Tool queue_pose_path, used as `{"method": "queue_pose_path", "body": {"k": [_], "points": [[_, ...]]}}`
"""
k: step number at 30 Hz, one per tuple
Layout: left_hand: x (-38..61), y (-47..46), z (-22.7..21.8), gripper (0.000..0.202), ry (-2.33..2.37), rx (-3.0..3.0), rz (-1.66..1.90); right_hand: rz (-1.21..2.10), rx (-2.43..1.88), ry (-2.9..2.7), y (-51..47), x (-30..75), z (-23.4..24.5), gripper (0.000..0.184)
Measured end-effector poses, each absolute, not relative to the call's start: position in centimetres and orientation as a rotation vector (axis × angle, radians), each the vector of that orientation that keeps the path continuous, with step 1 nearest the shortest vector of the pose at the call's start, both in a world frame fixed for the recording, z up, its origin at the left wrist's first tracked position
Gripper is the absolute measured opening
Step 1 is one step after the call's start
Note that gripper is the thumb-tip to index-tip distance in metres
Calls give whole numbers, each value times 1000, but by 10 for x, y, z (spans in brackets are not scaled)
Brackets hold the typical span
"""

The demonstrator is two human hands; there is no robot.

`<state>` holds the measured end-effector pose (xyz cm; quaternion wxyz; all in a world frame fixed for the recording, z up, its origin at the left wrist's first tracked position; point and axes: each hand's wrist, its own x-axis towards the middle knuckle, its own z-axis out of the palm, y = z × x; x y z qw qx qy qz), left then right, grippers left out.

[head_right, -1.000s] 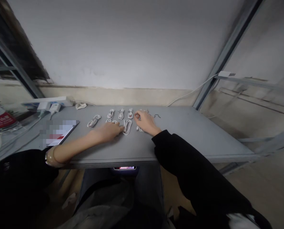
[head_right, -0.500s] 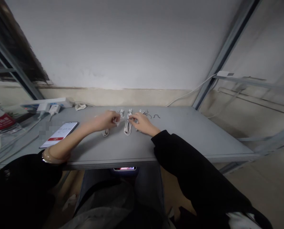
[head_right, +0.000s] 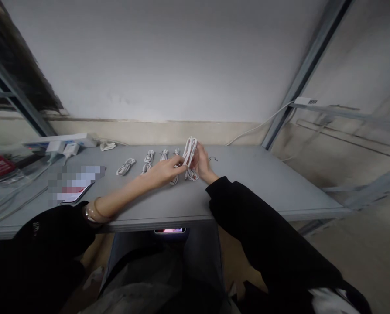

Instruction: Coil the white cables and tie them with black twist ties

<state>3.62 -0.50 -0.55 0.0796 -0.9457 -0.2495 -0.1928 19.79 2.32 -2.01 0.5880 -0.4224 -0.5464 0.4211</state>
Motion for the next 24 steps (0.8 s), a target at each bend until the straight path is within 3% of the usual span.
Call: {"method": "queue_pose_path", "body": {"k": [5,9,13,16,20,24], "points": [[30,3,-22,20,-671,-2830,-749,856,-952,-1435,18,199,-33,60],[34,7,-36,22,-724,-2746,-1140,634,-870,-1687,11,194,-44,53],[45,8,-46,53,-947,-2503,-1633,375,-850,-1766,-2,185,-43,38],[47,4,-42,69,-1141,-2536,-1776,203,-774,-1830,-8,183,-39,29],[42,-3,-31,46,-1027,-2980,-1576,94,-650,-1941,-8,184,-38,24],[38,-4,-28,34,-1183,-3003,-1504,-56,-732,-1918,-6,188,-40,25]]}}
